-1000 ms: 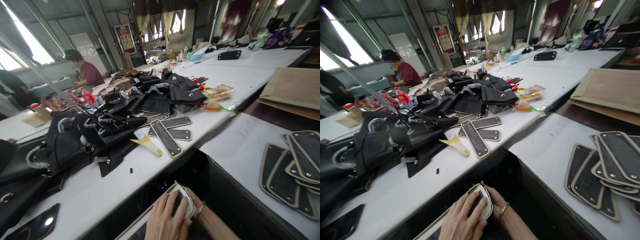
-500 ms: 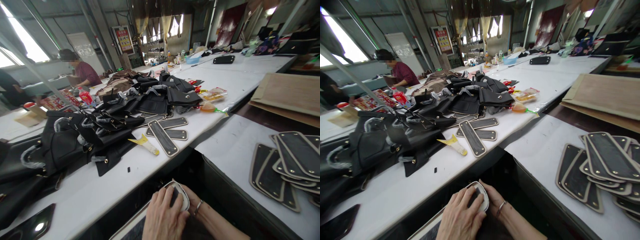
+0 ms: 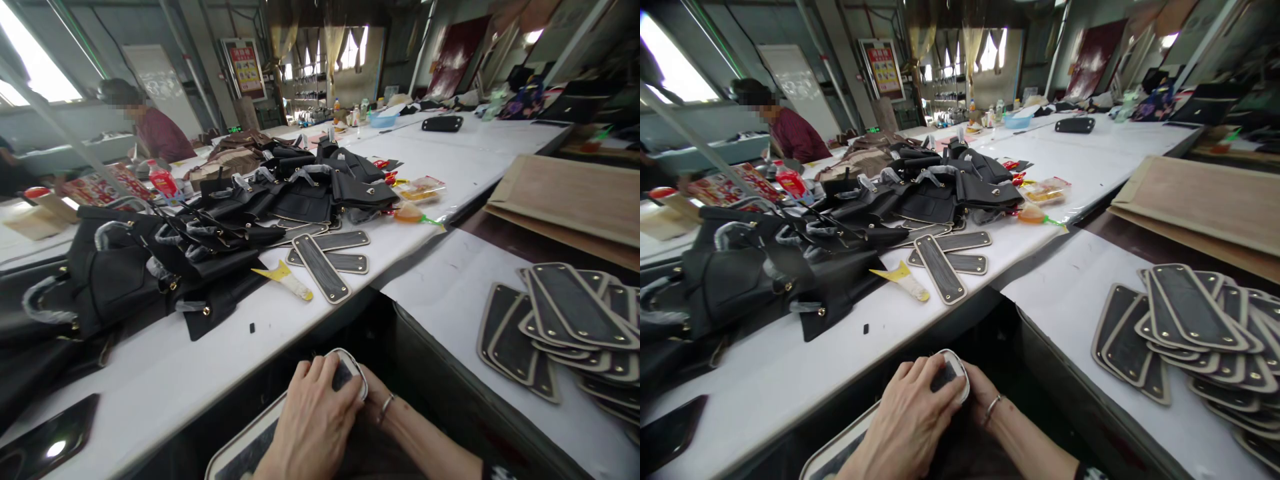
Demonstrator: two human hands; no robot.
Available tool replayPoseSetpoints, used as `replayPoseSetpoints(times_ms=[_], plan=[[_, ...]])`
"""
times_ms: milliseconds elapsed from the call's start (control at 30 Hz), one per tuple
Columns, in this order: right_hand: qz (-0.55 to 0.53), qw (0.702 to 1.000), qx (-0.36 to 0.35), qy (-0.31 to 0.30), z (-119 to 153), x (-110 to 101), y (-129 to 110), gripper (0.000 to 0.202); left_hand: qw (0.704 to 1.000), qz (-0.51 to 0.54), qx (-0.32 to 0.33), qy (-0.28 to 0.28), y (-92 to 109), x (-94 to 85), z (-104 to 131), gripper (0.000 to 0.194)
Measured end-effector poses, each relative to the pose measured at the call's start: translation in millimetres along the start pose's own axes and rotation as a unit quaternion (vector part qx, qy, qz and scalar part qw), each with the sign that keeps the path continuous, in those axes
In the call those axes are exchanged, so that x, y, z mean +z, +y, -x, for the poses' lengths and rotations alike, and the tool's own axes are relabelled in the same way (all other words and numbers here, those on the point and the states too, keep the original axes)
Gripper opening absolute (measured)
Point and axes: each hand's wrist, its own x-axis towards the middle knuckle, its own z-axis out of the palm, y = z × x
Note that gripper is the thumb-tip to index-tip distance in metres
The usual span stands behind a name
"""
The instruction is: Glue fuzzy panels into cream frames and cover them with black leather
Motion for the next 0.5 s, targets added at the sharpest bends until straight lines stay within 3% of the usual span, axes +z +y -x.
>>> replayPoseSetpoints(times_ms=[267,367,500], plan=[[0.033,0.999,0.033,0.011,0,-8,-1,0.017,1.000,0.015,-0.003,-0.019,-4,-3.6,-7,0.022],[0.057,0.998,0.016,0.020,-5,-10,-1,0.018,0.999,-0.017,0.003,-0.044,-1,-6.2,-10,0.018],[0.115,0.992,-0.039,0.040,-7,-8,-3,0.019,0.999,-0.014,-0.003,-0.034,0,-1.9,-12,0.014]])
